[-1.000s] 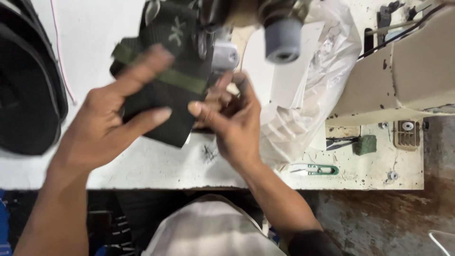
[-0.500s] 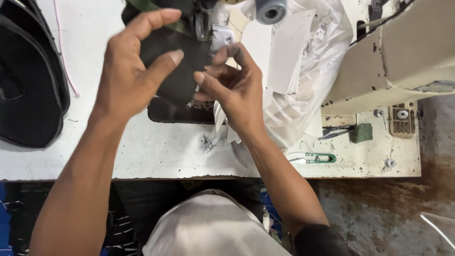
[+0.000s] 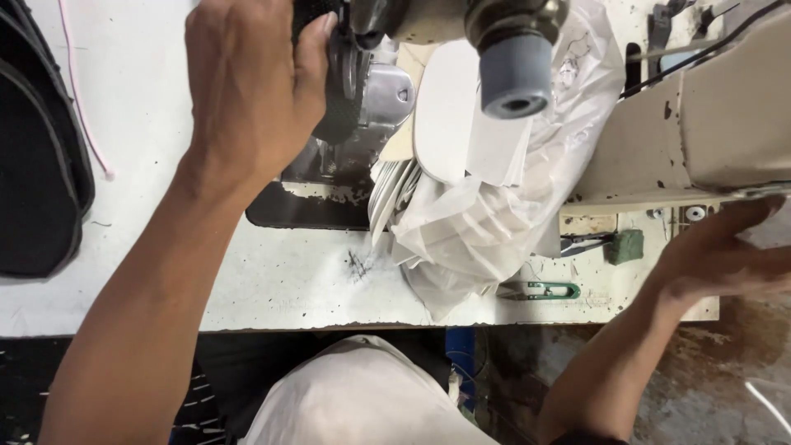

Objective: The person uses a sewing machine to stitch a white insole onto a black slipper sole. They repeatedly pick up a slipper, align the insole, guide the sole under the needle, and then place the finished slipper onto a stack on the table.

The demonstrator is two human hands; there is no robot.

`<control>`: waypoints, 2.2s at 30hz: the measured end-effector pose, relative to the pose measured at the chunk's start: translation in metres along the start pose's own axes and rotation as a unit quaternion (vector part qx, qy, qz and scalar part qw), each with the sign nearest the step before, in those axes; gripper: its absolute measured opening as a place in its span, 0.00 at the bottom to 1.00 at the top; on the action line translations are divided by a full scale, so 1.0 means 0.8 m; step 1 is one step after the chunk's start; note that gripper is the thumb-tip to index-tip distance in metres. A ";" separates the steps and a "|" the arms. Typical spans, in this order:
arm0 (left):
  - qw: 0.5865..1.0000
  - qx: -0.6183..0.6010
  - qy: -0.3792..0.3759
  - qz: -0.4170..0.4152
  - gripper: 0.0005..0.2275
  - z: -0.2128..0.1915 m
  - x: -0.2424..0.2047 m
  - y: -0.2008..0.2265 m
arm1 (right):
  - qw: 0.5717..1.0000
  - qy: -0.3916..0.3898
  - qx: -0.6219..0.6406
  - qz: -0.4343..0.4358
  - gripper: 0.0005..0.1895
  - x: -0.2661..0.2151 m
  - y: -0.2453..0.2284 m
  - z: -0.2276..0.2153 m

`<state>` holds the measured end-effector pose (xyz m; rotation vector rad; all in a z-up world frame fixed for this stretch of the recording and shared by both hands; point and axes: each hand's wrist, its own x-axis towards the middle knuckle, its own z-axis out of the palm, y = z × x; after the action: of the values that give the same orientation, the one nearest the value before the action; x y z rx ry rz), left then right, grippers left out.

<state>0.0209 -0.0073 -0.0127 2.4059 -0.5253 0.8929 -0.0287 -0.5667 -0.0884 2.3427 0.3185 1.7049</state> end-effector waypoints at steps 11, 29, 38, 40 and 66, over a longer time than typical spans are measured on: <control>0.993 -0.059 0.065 0.074 0.09 0.005 -0.003 -0.008 | 0.991 0.127 0.029 -0.007 0.18 0.096 -0.115 -0.037; 0.913 0.372 -0.015 -0.166 0.20 -0.185 -0.267 -0.305 | 0.863 -0.465 0.181 0.081 0.55 0.173 -0.359 0.032; 0.871 0.416 -0.143 -0.218 0.16 -0.264 -0.159 -0.200 | 0.795 -0.578 0.157 0.098 0.36 0.187 -0.350 0.037; 0.877 0.432 -0.097 -0.185 0.16 -0.271 -0.178 -0.135 | 0.798 -0.567 0.182 0.093 0.38 0.180 -0.348 0.034; 0.956 -0.137 0.084 -0.245 0.13 -0.199 -0.234 0.065 | 0.720 -0.431 0.475 0.264 0.13 0.156 -0.317 -0.013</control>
<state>-0.2156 0.0773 -0.0205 2.0441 0.0225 0.7359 -0.0115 -0.2872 -0.0503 3.9464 0.4125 0.2306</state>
